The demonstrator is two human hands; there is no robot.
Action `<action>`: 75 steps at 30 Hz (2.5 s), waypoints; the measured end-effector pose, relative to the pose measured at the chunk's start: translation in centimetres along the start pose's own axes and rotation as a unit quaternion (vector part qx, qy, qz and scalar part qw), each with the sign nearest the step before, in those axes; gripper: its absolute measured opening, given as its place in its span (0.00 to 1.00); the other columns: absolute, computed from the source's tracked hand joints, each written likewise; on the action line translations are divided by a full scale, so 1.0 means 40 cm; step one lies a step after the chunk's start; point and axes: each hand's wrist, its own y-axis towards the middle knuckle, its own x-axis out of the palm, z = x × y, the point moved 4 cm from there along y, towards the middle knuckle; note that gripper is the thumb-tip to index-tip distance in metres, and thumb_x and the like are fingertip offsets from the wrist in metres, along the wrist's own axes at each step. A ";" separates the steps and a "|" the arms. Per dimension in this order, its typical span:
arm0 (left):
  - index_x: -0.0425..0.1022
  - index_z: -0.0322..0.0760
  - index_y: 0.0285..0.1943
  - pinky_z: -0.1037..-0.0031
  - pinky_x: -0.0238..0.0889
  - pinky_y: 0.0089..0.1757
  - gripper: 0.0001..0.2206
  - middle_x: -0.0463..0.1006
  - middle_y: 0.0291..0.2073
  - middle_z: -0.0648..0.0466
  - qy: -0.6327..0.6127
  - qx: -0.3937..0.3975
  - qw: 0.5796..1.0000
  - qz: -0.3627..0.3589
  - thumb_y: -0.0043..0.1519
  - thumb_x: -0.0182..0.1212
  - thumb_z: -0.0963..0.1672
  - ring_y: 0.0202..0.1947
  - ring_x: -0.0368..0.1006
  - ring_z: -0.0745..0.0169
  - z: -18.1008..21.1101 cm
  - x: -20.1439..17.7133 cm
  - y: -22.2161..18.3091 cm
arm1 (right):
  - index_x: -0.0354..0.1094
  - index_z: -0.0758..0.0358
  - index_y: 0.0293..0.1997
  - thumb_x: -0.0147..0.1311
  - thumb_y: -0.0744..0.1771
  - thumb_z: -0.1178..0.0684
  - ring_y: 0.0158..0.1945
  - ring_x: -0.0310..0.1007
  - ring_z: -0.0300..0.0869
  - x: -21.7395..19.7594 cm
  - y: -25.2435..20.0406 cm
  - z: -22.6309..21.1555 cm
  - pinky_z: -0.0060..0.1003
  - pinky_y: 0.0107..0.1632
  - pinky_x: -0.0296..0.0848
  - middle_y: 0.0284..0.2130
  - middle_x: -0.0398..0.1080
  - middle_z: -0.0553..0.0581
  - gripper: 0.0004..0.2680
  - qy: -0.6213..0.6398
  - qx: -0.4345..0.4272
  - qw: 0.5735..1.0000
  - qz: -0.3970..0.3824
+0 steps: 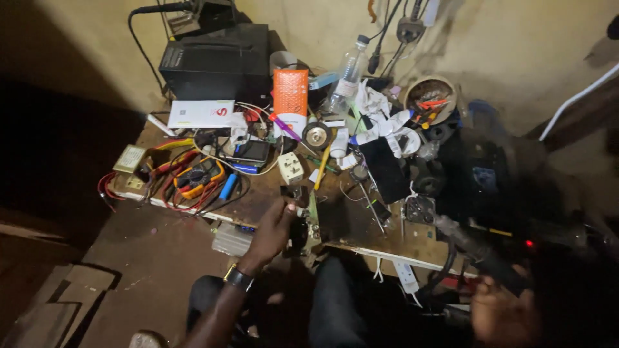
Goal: Using a heat gun to heat a circuit board and then testing a small electronic component with a digital multimeter on a repair bench.
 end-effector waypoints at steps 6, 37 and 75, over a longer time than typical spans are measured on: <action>0.65 0.42 0.32 0.76 0.54 0.36 0.14 0.66 0.26 0.59 -0.014 0.013 0.999 0.040 0.60 0.38 0.51 0.31 0.59 0.71 -0.045 0.042 0.023 | 0.56 0.68 0.58 0.36 0.69 0.49 0.45 0.61 0.51 -0.106 -0.022 -0.057 0.39 0.47 0.58 0.40 0.66 0.70 0.15 0.054 -0.044 0.998 -0.008; 0.58 0.40 0.32 0.70 0.48 0.26 0.16 0.64 0.22 0.50 0.072 -0.035 0.995 0.060 0.60 0.35 0.53 0.22 0.59 0.60 -0.038 0.182 0.101 | 0.62 0.52 0.17 0.55 0.59 0.39 0.17 0.58 0.32 -0.318 0.238 -0.144 0.32 0.31 0.57 0.12 0.62 0.44 0.13 0.010 -0.056 0.929 0.365; 0.67 0.40 0.34 0.69 0.60 0.33 0.10 0.73 0.37 0.47 -0.543 0.001 0.839 0.033 0.54 0.56 0.48 0.32 0.69 0.54 -0.057 0.098 0.095 | 0.62 0.56 0.33 0.46 0.58 0.59 0.09 0.51 0.30 -0.029 0.057 0.097 0.21 0.09 0.46 0.15 0.59 0.52 0.06 -0.203 -0.122 0.911 0.338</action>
